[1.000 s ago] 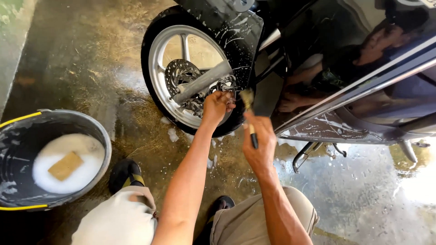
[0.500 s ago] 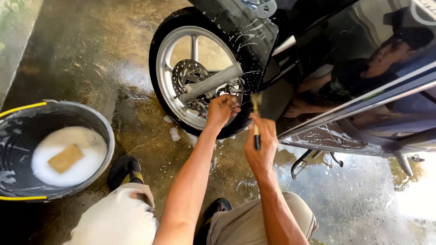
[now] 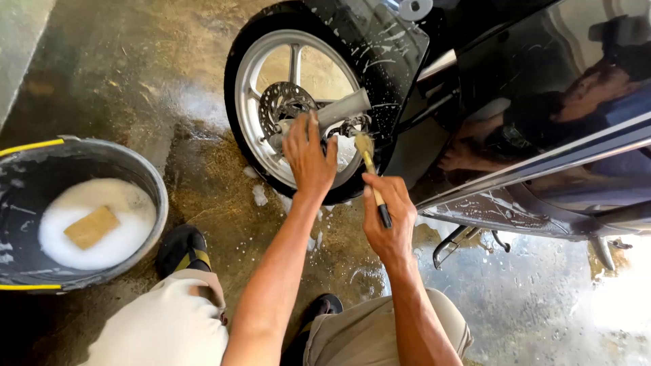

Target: Cleaning the front wheel and brake assembly of a motorcycle using a brush and soapy water.

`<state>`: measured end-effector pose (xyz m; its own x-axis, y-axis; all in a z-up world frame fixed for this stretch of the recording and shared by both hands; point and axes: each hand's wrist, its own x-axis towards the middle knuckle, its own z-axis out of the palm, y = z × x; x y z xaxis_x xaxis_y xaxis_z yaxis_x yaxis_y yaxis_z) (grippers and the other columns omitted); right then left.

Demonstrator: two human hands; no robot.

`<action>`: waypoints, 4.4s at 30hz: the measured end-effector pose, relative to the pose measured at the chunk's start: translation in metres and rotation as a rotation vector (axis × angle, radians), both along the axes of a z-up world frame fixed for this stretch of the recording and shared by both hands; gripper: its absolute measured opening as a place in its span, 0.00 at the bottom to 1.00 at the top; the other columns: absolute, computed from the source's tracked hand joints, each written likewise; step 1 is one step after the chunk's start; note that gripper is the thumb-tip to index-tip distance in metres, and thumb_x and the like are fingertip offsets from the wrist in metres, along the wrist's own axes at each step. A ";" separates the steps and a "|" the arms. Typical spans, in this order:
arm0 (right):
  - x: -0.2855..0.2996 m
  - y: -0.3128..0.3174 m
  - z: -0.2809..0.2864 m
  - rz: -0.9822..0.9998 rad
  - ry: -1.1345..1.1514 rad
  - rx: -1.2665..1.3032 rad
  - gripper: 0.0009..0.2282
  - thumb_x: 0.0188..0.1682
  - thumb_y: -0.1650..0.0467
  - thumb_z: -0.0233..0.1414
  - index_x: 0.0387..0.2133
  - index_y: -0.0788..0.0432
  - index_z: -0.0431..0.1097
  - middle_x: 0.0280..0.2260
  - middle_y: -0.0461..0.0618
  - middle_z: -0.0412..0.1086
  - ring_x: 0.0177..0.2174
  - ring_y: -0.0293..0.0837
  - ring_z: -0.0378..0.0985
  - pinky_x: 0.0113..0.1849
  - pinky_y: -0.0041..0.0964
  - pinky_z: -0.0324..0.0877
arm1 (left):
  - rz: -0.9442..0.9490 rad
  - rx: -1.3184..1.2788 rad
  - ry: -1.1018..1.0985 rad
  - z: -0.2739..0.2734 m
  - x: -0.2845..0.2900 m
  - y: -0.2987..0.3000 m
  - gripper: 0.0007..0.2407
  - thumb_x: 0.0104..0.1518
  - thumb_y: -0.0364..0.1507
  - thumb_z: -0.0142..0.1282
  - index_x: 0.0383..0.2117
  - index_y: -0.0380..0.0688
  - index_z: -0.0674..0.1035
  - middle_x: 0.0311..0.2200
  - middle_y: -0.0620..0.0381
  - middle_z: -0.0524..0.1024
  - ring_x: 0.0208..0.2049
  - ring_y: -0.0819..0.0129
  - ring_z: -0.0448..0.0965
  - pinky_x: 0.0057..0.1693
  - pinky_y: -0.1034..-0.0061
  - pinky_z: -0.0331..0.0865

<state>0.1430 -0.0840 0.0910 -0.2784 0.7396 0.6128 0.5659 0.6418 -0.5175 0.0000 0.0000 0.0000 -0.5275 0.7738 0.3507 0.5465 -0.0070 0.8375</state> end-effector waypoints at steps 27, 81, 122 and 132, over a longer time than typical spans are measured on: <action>-0.031 0.025 -0.028 0.099 -0.171 0.000 0.09 0.50 0.76 0.54 0.42 0.57 0.78 0.34 0.54 0.74 0.35 0.58 0.81 0.39 0.46 0.75 | -0.704 -0.326 0.700 -0.049 -0.109 0.132 0.24 0.54 0.38 0.67 0.57 0.51 0.73 0.38 0.41 0.83 0.44 0.37 0.83 0.50 0.45 0.77; -0.051 0.030 -0.078 -0.126 0.137 -0.331 0.06 0.53 0.74 0.54 0.35 0.55 0.80 0.23 0.56 0.78 0.24 0.46 0.83 0.33 0.39 0.76 | -0.779 -0.322 0.599 -0.028 -0.123 0.111 0.22 0.57 0.36 0.65 0.58 0.55 0.72 0.41 0.45 0.81 0.47 0.40 0.80 0.55 0.46 0.73; -0.011 0.055 -0.108 -0.164 0.917 -0.611 0.09 0.56 0.70 0.52 0.47 0.57 0.77 0.30 0.62 0.79 0.34 0.54 0.85 0.38 0.45 0.78 | -0.779 -0.499 0.505 0.042 -0.104 0.071 0.17 0.61 0.39 0.63 0.49 0.44 0.72 0.42 0.42 0.80 0.50 0.36 0.77 0.52 0.41 0.69; -0.013 0.032 -0.102 -0.302 0.856 -0.568 0.09 0.60 0.67 0.49 0.48 0.56 0.74 0.26 0.55 0.78 0.34 0.51 0.84 0.35 0.49 0.77 | -0.804 -0.504 0.484 0.053 -0.097 0.062 0.16 0.62 0.35 0.62 0.49 0.42 0.73 0.45 0.42 0.81 0.51 0.38 0.77 0.53 0.41 0.69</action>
